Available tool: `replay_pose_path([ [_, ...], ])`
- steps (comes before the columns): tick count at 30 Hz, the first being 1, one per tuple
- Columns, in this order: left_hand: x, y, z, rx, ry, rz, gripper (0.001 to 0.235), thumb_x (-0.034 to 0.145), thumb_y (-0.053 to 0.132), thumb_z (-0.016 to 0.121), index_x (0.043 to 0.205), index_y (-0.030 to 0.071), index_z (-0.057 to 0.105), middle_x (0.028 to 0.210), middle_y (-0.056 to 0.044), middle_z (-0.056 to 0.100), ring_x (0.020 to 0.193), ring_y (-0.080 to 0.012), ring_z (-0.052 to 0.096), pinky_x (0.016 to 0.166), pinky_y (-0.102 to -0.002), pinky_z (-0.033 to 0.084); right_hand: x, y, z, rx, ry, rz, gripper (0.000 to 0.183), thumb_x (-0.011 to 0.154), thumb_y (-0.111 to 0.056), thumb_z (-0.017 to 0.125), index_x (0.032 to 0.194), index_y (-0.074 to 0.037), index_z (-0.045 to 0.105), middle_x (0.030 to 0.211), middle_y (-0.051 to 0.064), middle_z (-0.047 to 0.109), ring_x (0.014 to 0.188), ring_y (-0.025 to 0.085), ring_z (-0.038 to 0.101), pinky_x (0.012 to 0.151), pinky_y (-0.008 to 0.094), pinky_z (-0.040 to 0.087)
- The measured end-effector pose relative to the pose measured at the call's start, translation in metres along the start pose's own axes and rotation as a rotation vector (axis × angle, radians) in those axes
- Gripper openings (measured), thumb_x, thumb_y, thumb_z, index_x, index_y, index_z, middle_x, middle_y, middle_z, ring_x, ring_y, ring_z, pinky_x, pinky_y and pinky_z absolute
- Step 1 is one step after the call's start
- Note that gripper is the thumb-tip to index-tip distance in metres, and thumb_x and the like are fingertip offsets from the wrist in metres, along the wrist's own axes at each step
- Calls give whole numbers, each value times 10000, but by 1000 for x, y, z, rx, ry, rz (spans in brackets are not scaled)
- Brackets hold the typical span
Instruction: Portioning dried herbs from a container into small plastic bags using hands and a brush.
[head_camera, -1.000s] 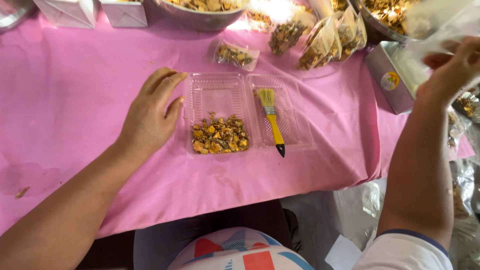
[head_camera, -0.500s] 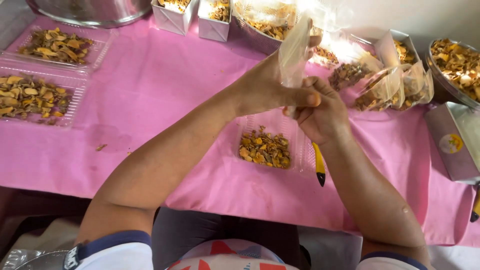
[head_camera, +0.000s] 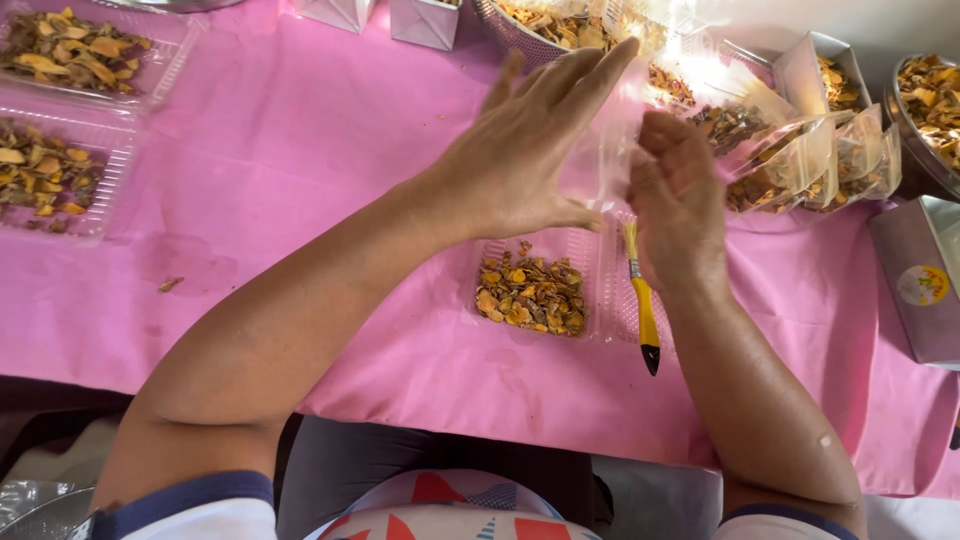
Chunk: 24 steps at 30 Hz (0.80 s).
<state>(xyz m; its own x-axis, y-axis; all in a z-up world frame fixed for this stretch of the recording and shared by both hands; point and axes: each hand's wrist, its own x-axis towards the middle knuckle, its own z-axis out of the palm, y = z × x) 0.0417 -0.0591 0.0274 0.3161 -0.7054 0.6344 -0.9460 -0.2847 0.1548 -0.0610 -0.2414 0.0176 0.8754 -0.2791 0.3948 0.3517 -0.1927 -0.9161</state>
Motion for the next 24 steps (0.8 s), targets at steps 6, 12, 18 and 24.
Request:
replay_pose_path([
  [6,-1,8,-3,213,-45,-2,1270,660,649,993,1534,43,300,1395,-124,474,1313,-286,536,1137,-774,179,-14,-39,-7,16,-191,-84,310,1025,-160,663,1269,-10,546,1243,141,662,1118,230,698,945,292,628],
  [12,-6,8,1,234,-24,79,996,670,533,961,1397,46,484,1192,-97,561,1100,-306,628,1115,-788,190,-6,-12,-12,-168,-185,-63,119,1047,18,660,1154,-31,682,1065,74,723,1012,144,702,894,250,634],
  [18,-15,7,6,268,-135,72,895,686,277,880,1447,28,479,1367,-190,570,1184,-335,614,1125,-789,121,-10,-37,1,-590,-756,35,637,891,104,417,1512,-31,467,1607,141,375,1454,260,416,729,239,489],
  [24,-16,21,6,205,-187,52,1095,620,612,912,1436,36,463,1326,-158,587,1228,-357,593,1102,-819,112,-9,-5,-14,-120,-667,231,285,1023,-194,576,1172,13,703,1102,135,760,1053,222,752,1027,368,646],
])
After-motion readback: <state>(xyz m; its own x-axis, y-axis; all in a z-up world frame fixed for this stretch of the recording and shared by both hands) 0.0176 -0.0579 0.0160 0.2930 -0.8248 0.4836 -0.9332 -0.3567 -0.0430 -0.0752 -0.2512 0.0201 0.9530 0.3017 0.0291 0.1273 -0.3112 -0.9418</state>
